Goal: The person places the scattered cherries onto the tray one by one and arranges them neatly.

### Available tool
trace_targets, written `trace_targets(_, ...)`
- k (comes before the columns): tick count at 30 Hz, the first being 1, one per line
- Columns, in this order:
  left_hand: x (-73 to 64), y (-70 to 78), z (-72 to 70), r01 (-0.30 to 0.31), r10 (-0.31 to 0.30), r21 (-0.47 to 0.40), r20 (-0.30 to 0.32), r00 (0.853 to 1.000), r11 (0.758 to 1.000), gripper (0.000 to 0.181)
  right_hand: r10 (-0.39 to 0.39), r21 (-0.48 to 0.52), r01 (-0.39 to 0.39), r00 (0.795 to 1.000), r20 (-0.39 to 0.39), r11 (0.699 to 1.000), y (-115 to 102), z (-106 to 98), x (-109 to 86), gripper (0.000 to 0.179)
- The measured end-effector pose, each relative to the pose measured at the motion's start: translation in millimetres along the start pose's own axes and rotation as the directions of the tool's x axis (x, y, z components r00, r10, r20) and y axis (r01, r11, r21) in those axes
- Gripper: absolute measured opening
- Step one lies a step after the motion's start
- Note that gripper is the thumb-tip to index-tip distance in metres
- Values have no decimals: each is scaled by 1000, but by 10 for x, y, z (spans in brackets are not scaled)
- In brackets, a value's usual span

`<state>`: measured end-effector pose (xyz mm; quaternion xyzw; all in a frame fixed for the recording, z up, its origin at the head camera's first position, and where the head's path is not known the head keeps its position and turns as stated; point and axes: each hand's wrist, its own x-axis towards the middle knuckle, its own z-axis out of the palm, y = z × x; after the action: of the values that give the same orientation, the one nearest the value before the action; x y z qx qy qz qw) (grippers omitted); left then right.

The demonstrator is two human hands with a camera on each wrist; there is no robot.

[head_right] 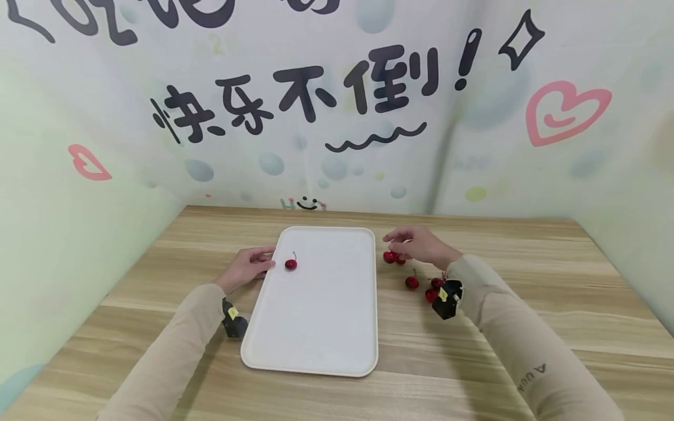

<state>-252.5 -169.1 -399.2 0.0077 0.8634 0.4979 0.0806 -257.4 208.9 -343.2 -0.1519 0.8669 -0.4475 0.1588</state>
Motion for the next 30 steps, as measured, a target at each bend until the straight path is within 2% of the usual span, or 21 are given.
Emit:
trace_targets(5, -9, -12, -2, 0, 0, -14, -8, 1000, 1000, 41, -22, -39, 23, 1000, 17, 999, -120, 175, 110, 31)
trace_targets(15, -15, -33, -3, 6, -6, -9, -5, 1000, 1000, 41, -56, -8, 57, 996, 71, 998, -325, 504, 357, 28)
trace_targets(19, -4, -34, -7, -1, 1, -13, -3, 1000, 1000, 42, -49, -7, 50, 996, 74, 999, -387, 585, 467, 28)
trace_targets(26, 9, -7, -11, -2, 2, -33, 5, 1000, 999, 42, -45, -64, 49, 997, 61, 997, -522, 691, 618, 26)
trace_targets(30, 13, -6, -14, -6, 6, -28, 14, 1000, 1000, 42, -46, -51, 49, 997, 64, 997, -575, 781, 683, 26)
